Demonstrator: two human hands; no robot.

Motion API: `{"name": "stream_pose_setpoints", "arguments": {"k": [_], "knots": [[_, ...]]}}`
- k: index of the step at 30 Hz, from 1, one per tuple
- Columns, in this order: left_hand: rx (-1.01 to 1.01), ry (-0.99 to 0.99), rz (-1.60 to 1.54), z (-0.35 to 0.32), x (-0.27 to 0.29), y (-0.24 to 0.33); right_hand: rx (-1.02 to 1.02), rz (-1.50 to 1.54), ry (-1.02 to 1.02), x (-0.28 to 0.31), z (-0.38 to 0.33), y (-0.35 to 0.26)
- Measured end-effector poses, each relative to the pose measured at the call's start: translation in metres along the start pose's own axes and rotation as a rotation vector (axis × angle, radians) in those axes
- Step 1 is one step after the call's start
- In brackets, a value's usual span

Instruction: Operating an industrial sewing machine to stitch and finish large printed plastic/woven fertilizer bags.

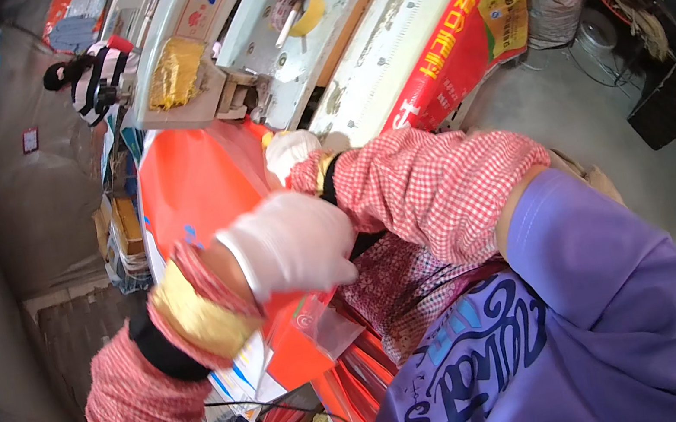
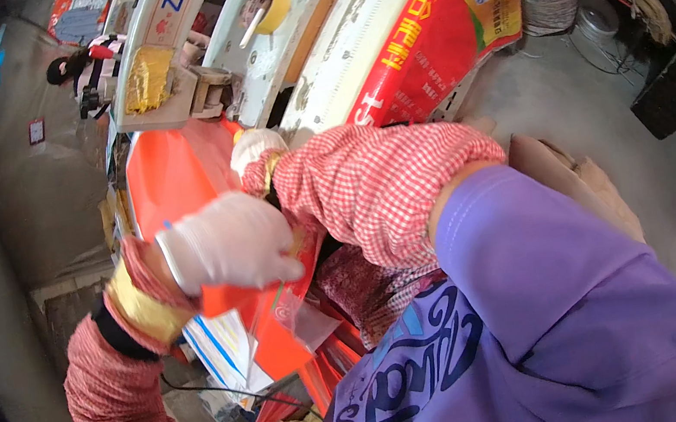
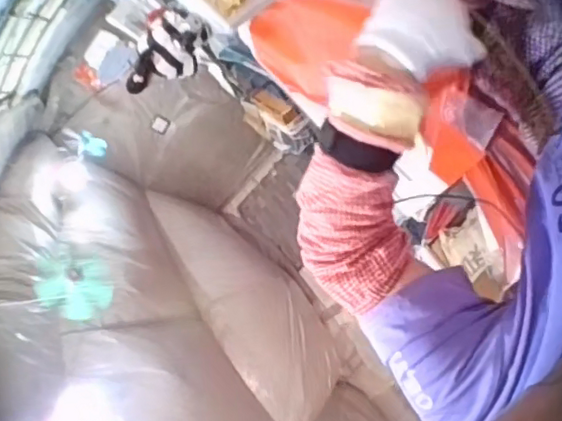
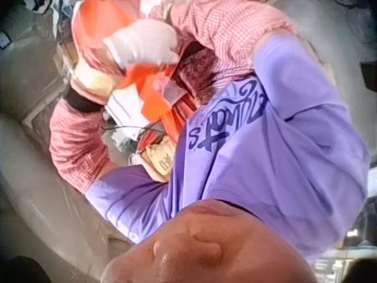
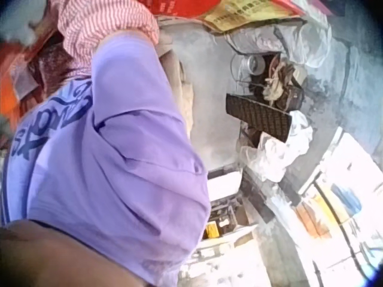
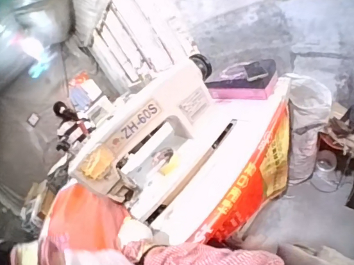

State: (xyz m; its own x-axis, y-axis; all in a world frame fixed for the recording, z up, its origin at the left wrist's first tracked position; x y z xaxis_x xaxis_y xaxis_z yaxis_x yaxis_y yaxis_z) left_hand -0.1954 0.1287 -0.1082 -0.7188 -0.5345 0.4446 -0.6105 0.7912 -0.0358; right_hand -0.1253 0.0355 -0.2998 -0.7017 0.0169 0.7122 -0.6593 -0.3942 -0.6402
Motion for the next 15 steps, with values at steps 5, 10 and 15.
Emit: {"name": "stream_pose_setpoints", "arguments": {"k": [5, 10, 15], "knots": [[0.213, -0.073, 0.216, -0.055, 0.013, -0.028, 0.114, 0.358, 0.283, -0.031, 0.021, 0.000], [-0.060, -0.042, 0.347, -0.068, -0.021, 0.012, 0.186, 0.097, -0.470, -0.008, 0.018, -0.011], [0.008, -0.060, 0.189, 0.004, -0.003, 0.012, 0.152, -0.096, -0.175, 0.007, 0.023, -0.014]]}}
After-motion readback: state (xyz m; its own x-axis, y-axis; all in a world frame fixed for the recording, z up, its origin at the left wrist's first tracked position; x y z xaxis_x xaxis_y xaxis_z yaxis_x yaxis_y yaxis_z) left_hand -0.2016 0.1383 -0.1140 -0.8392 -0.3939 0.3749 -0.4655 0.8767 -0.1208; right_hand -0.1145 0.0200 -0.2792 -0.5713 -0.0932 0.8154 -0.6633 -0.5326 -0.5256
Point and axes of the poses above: each hand's wrist, its own z-axis towards the middle knuckle, its own x-axis out of the back of the hand, y = z × x, the point moved 1 cm from there along z, towards the middle knuckle, and after that the axes turned 3 degrees about y, right-handed, at the moved point
